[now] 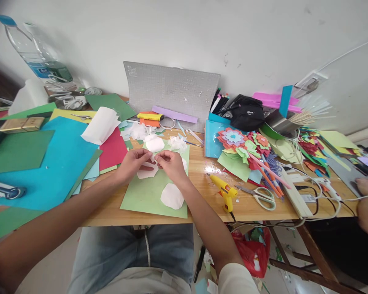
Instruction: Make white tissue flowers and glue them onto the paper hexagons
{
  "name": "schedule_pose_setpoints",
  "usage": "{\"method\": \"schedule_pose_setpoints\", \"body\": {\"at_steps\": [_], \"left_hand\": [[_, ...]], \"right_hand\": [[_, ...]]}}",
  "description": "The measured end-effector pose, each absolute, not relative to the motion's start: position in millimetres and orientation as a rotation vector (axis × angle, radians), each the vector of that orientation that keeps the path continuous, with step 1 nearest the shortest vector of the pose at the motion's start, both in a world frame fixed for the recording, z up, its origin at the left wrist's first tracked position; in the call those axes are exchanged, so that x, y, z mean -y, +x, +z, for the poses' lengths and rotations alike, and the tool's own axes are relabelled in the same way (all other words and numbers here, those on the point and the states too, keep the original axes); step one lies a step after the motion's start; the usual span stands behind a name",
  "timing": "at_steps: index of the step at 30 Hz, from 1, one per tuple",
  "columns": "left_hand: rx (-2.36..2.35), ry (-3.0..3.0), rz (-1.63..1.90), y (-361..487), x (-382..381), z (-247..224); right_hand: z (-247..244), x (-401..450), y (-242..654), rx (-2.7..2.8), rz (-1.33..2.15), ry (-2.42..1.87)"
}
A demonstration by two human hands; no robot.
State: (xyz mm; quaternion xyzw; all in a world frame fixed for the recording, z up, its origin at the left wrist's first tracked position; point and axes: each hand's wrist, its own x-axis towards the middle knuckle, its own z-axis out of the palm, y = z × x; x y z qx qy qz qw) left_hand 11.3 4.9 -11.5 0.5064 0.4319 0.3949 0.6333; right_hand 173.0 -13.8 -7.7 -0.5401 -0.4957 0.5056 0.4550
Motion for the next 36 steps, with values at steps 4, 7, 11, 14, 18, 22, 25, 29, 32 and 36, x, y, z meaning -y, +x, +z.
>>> {"method": "schedule_pose_setpoints", "body": {"at_steps": [4,7,11,14,18,22,25,29,32,36], "left_hand": [[-0.948,1.164,0.899,11.3,-2.9,-9.8],[-0.949,1.186,0.904,11.5,-2.2,-10.0],[-1.012,1.159,0.939,11.4,-2.4,-8.2],[-1.067,1.082,0.947,10.6,-2.9,-4.9],[-1.029,1.024,0.899,9.6,-4.3,-2.9],[-1.031,0.979,0.889,9.4,-5.7,-3.5],[-1.045,0.947,0.894,9.2,-6.4,-3.4],[-1.066,0.906,0.885,8.1,-7.5,-2.2],[-1.062,0.904,0.862,7.1,-8.5,-2.0],[-1.079,0.906,0.810,6.4,-8.8,-2.2]], "right_hand": [[-8.0,13.2,172.9,1.171,1.222,-1.323],[-9.0,12.9,173.3,1.193,1.198,-1.331],[-11.2,13.3,175.0,1.384,0.909,-1.341],[-13.0,14.2,176.4,1.602,0.371,-1.342],[-14.9,15.3,176.8,1.882,-0.154,-1.317],[-15.9,15.1,176.0,2.001,-0.415,-1.279],[-18.7,13.7,176.5,2.023,-0.492,-1.240],[-24.7,11.7,178.9,2.064,-0.515,-1.223],[-27.4,11.5,180.9,2.094,-0.536,-1.224],[-28.3,11.9,181.8,2.109,-0.577,-1.197]]}}
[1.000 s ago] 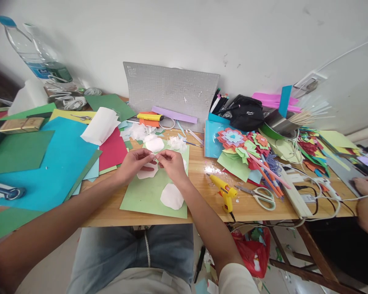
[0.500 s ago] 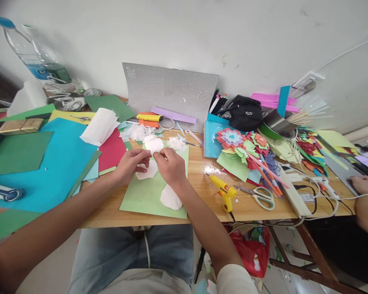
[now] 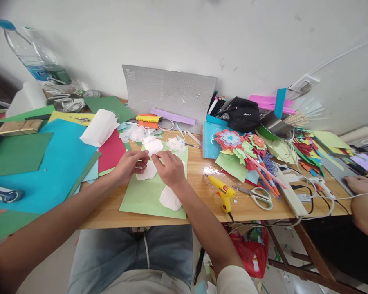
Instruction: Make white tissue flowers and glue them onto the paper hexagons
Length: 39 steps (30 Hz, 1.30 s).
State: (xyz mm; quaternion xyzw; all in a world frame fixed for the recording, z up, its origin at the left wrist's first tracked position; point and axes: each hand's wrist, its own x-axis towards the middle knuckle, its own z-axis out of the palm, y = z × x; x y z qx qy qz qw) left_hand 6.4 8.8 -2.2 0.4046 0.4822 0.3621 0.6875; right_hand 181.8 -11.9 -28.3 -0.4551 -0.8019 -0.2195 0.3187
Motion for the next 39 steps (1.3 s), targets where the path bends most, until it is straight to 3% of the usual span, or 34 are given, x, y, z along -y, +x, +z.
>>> {"method": "schedule_pose_setpoints", "body": {"at_steps": [12,17,22,25,27,33,39], "left_hand": [[-1.024,0.952,0.791,1.4,-14.7,-2.4],[-1.157,1.340,0.926,-1.9,-20.7,-10.3],[-1.258,1.636,1.016,-5.5,-24.8,-17.4],[-1.265,1.791,0.953,-6.3,-24.1,-17.6],[-1.263,1.884,0.907,-6.3,-23.2,-18.4],[-1.321,2.114,0.752,-3.2,-22.3,-26.3],[-1.445,2.288,0.573,2.3,-11.5,-25.2]], "right_hand": [[-31.0,11.4,177.5,2.102,-0.660,-1.137],[-3.6,20.8,173.4,2.123,-0.599,-1.164],[43.9,92.4,175.8,2.183,-0.368,-1.059],[39.3,159.1,199.7,2.139,-0.265,-0.978],[18.4,197.7,226.0,1.936,-0.327,-1.073],[-41.2,233.8,313.0,1.150,-0.354,-1.931],[-48.0,196.0,347.9,1.243,0.042,-2.115]]}}
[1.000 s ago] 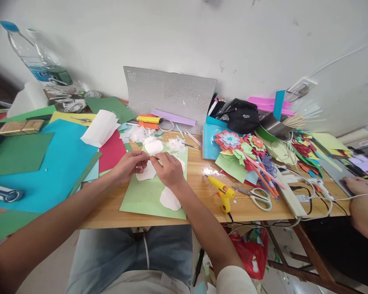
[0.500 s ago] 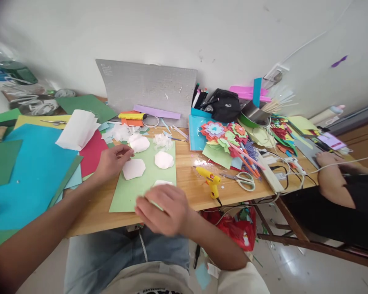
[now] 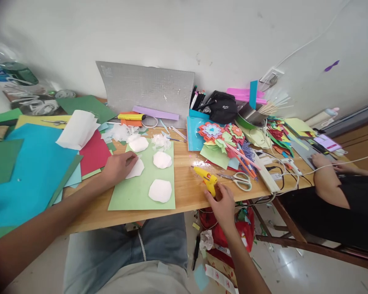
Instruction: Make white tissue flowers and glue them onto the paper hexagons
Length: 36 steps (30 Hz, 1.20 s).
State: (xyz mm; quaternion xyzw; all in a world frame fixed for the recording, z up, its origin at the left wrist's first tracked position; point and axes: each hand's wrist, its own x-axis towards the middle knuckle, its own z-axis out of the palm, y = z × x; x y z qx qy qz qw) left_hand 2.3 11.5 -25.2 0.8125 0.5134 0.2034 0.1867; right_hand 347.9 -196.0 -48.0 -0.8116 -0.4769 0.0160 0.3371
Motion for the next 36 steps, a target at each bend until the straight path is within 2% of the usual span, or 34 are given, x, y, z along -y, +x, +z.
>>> {"method": "schedule_pose_setpoints", "body": {"at_steps": [11,19,24,30,36], "left_hand": [[-1.451,2.413,0.430,9.1,9.3,-28.6],[-1.516,2.405,0.358,32.1,16.3,-27.5],[-1.475,2.381,0.355,39.7,17.4,-26.0],[-1.324,2.177,0.621,20.3,5.8,-27.2],[-1.387,1.786,0.984,-5.7,-21.9,-22.2]], "right_hand": [[-37.8,160.6,335.9,1.216,0.325,-1.996],[20.7,111.0,272.4,1.261,0.838,-1.626],[34.5,54.4,234.4,1.360,1.035,-1.532],[19.9,18.1,218.9,1.406,1.168,-1.542],[11.8,13.6,206.7,1.566,1.056,-1.630]]}}
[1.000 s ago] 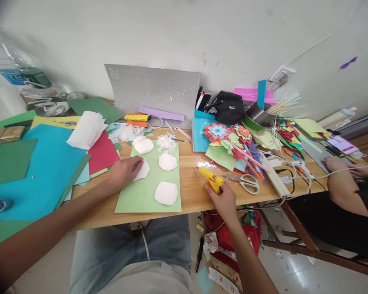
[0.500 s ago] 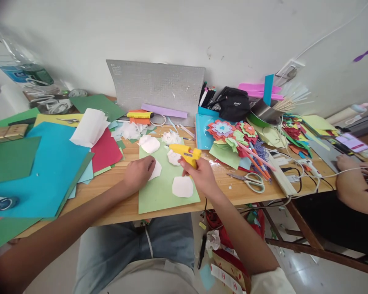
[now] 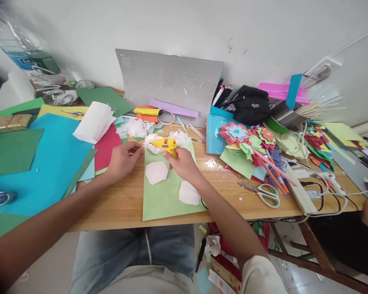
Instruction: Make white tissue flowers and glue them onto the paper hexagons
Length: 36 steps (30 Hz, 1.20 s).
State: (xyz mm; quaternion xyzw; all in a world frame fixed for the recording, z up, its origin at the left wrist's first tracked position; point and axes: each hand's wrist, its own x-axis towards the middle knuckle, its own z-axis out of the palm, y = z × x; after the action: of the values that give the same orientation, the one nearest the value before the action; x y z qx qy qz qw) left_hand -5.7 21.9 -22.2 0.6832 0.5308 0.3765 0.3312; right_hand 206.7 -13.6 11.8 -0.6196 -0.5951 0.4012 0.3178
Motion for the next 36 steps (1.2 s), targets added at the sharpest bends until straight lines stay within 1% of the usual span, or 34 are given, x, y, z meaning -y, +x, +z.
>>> {"method": "schedule_pose_setpoints", "body": {"at_steps": [3,7,12,16,36], "left_hand": [[-1.440,1.650,0.981,-9.9,-30.6,-24.3],[-1.326,1.390,1.036,-11.1,-33.3,-31.7],[-1.240,1.144,1.043,-13.3,-35.2,-35.0],[-1.239,1.178,1.049,-13.6,-36.1,-35.6],[-1.294,1.355,1.004,-12.9,-37.2,-40.7]], "right_hand": [[11.7,12.7,201.0,1.641,0.980,-1.674],[11.0,11.7,195.5,1.753,0.848,-1.735],[8.7,10.5,189.6,1.804,0.777,-1.792],[7.8,11.3,186.0,1.854,0.665,-1.819],[9.0,18.6,185.7,1.858,0.641,-1.845]]}}
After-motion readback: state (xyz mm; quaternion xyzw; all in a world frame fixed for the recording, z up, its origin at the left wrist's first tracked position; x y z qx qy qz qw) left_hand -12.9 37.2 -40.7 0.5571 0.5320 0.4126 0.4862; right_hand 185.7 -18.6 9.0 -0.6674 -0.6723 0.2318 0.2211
